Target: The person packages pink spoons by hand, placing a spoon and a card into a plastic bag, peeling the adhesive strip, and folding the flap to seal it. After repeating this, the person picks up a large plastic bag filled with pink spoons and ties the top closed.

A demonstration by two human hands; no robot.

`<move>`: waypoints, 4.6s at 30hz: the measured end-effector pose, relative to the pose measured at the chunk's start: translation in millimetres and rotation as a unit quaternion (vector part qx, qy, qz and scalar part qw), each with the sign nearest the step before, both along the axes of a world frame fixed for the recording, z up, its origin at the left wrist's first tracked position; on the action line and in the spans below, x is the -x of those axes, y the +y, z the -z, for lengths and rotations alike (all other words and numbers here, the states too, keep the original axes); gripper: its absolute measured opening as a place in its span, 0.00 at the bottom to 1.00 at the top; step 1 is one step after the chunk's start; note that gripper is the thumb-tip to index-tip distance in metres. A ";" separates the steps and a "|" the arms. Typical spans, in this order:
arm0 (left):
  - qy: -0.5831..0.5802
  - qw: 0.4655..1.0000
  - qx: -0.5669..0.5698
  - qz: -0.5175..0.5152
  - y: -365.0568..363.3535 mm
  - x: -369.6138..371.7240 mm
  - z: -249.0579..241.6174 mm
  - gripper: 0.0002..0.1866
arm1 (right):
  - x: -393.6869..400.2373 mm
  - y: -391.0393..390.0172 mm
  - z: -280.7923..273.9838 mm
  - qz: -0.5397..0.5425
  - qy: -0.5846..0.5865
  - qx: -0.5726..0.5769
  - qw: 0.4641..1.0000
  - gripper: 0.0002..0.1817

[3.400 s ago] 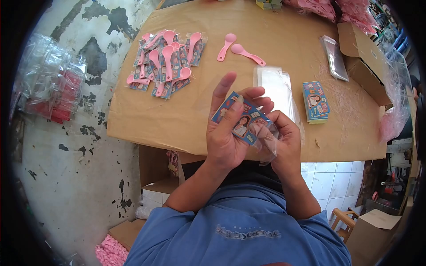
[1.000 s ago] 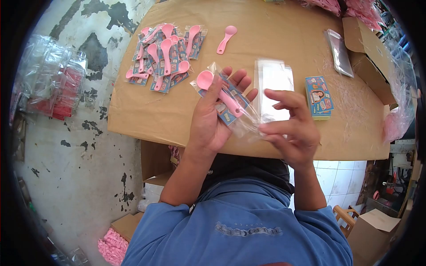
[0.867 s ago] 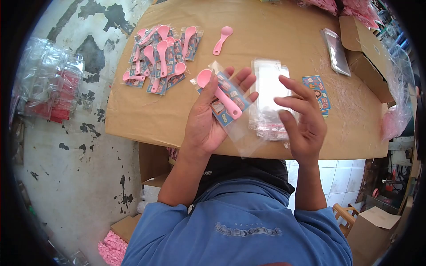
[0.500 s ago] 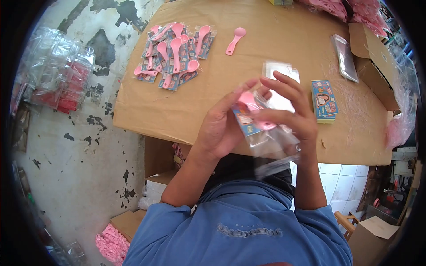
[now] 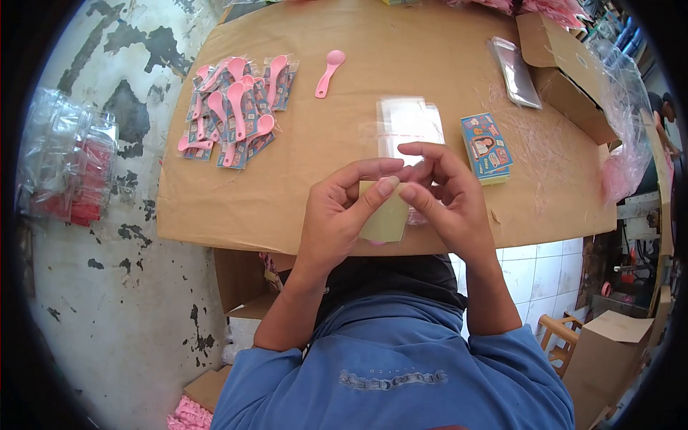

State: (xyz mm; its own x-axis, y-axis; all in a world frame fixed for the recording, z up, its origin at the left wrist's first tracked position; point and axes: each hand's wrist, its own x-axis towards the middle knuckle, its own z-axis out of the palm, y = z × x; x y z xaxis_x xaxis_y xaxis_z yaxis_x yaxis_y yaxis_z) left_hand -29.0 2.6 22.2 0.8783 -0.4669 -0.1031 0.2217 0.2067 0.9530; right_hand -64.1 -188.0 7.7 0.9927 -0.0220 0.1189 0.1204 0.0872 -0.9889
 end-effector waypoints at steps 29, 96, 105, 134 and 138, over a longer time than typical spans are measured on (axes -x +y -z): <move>-0.233 0.948 -0.216 0.001 -14.9 22.3 0.7 0.37 | -29.9 0.2 -7.1 0.276 -0.285 0.242 0.886 0.10; -0.118 0.987 0.081 -0.076 16.5 6.5 30.4 0.04 | 1.1 -17.9 -2.6 -0.060 -0.071 -0.041 0.995 0.08; -0.122 0.989 0.050 -0.072 10.8 11.6 29.9 0.11 | 7.8 -17.9 -4.5 -0.053 -0.009 -0.023 0.998 0.07; -0.429 0.836 -0.138 -0.313 97.6 -69.1 -39.1 0.17 | 12.7 -34.9 -22.4 0.146 -0.082 0.178 0.970 0.06; -0.331 0.864 -0.147 -0.350 112.2 -76.9 -20.6 0.20 | 4.8 -28.0 -15.9 0.134 -0.127 0.398 0.899 0.12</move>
